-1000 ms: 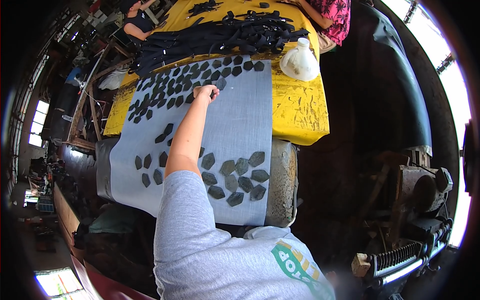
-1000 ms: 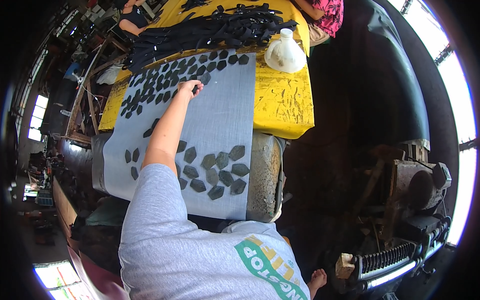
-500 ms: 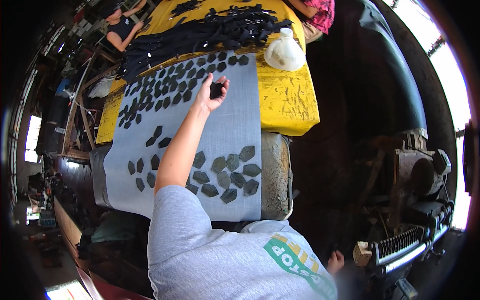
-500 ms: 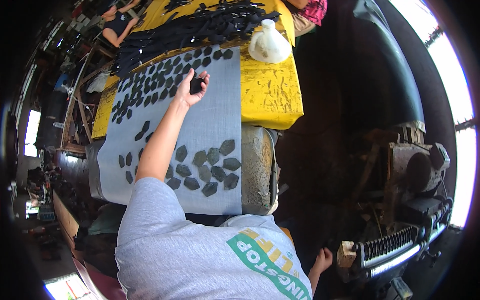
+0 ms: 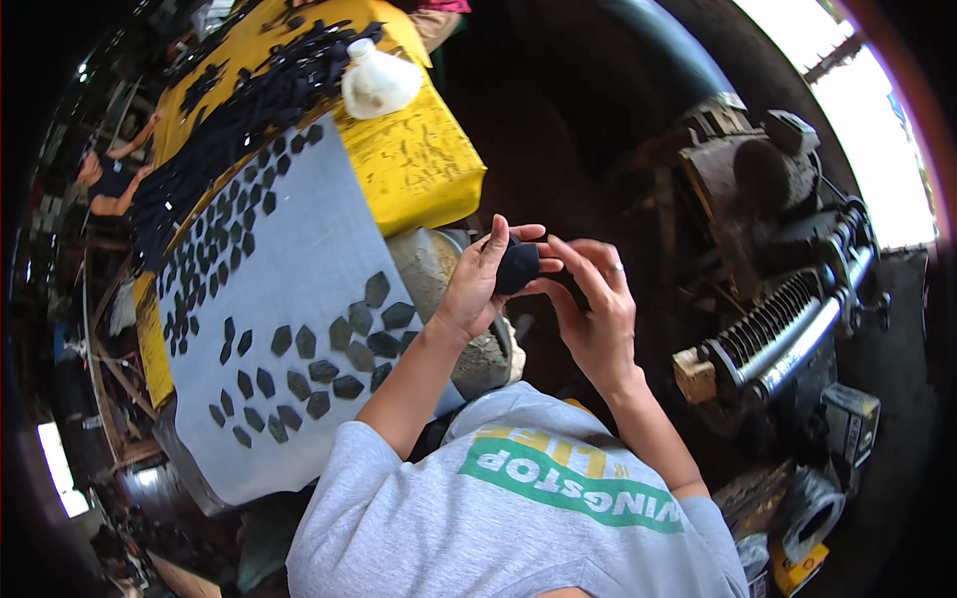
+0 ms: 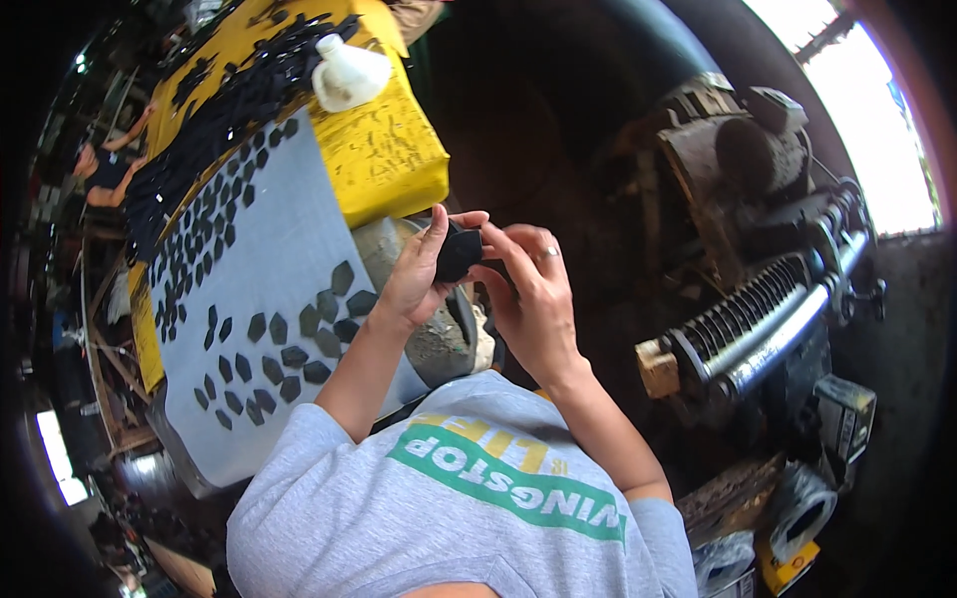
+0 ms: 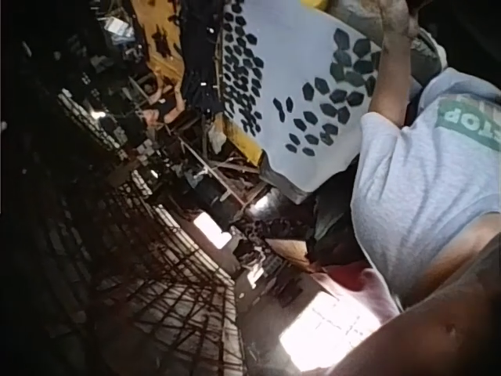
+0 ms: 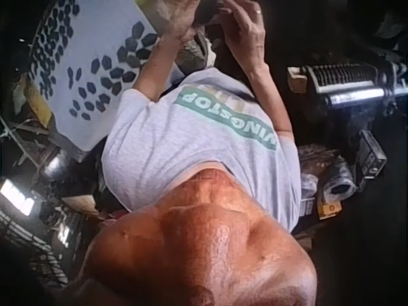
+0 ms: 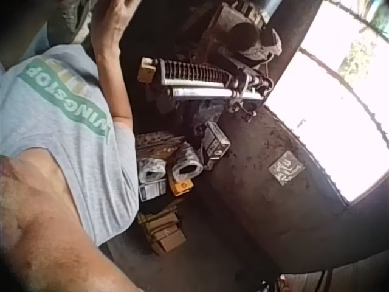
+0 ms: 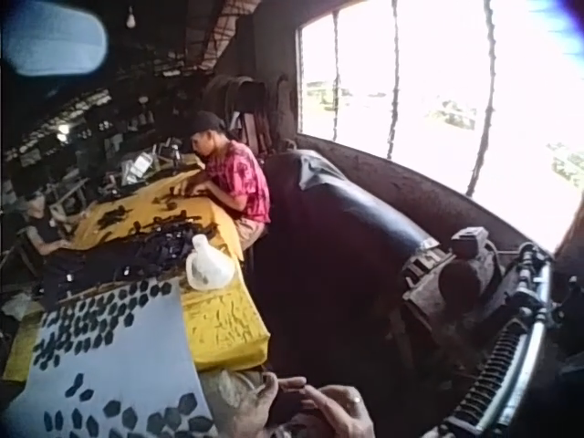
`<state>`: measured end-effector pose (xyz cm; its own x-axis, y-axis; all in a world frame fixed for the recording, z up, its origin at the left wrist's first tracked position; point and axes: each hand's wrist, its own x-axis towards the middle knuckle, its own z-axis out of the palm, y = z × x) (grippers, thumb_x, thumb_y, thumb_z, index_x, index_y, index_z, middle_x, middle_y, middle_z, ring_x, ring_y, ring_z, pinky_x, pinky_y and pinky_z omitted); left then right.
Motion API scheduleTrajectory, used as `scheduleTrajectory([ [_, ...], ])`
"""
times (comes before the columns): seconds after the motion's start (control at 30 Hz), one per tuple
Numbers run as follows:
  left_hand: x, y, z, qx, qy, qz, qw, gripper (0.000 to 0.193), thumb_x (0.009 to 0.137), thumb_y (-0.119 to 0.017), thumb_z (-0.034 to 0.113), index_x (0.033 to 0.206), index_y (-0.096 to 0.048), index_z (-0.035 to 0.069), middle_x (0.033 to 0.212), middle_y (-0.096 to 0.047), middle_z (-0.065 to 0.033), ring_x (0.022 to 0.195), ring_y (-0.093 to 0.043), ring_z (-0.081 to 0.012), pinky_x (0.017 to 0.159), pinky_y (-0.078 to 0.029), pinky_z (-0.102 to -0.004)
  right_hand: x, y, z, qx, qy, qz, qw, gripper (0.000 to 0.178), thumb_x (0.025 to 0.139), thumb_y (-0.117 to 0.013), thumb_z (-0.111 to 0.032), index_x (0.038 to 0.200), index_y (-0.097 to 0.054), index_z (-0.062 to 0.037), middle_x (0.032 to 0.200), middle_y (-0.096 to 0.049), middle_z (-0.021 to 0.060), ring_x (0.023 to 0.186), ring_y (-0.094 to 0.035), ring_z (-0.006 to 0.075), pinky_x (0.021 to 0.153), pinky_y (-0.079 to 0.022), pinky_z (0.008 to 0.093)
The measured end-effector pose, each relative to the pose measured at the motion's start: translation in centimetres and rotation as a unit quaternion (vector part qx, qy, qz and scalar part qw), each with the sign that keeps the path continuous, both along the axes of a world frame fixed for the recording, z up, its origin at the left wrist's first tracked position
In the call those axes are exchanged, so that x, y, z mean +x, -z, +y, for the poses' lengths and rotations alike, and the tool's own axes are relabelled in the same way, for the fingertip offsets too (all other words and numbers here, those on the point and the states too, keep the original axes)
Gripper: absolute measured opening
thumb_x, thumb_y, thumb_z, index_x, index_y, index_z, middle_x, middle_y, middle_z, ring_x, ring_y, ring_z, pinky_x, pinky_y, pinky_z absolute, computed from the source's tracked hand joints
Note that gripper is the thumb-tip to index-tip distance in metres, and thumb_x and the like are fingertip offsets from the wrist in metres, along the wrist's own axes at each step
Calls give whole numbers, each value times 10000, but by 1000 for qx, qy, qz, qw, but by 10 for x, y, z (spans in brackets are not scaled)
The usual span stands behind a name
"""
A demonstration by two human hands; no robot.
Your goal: Processing small leather pieces using an industrial machine in a workshop environment.
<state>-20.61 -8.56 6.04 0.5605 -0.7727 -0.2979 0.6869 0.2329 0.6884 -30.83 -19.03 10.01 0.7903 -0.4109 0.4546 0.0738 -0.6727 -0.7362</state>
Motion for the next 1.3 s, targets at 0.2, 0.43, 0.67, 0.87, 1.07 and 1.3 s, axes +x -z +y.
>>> scheduleTrajectory([
  [0.2,-30,-14,-23,-5,8,-135,991,570,882,-436,474,1150,-516,-23,976,-611,-87,852,-616,-124,732,-534,-257,-25,-9,-23,-66,27,39,997,259,686,-642,32,936,-613,-28,840,-557,101,805,-519,273,716,-447,366],
  [0.43,-57,-36,-56,-24,103,-12,994,560,872,-436,491,1086,-528,-18,932,-616,-110,816,-631,-160,676,-563,-286,-70,-29,-43,-98,64,-77,990,178,652,-654,63,790,-585,-26,785,-577,91,723,-557,258,651,-463,342],
  [0.67,-81,-36,-97,-28,190,11,981,534,849,-487,482,1066,-540,-3,894,-610,-109,781,-623,-152,588,-569,-257,-148,-65,-57,-5,170,-133,977,176,690,-672,97,834,-638,2,731,-621,91,669,-588,146,567,-458,250],
  [0.87,-86,-33,-132,-50,172,1,984,444,840,-592,362,1094,-546,-1,815,-575,-52,665,-505,-69,515,-393,-179,-241,-60,-106,256,375,-270,849,148,841,-578,-7,983,-611,15,824,-580,31,694,-527,79,641,-448,203],
  [1.07,-91,-27,-162,-60,182,-235,953,215,817,-656,139,989,-614,15,857,-628,-42,660,-515,-32,528,-386,-151,-272,-15,-113,415,377,-232,795,161,825,-606,-17,986,-604,-17,807,-572,14,658,-524,76,624,-441,189],
  [1.3,-92,-32,-192,-79,207,-401,889,188,778,-669,38,964,-654,59,960,-652,-16,745,-514,-18,704,-437,-172,-254,-9,-124,437,339,-206,807,148,820,-616,-30,967,-602,-14,773,-567,6,650,-529,83,612,-425,192],
])
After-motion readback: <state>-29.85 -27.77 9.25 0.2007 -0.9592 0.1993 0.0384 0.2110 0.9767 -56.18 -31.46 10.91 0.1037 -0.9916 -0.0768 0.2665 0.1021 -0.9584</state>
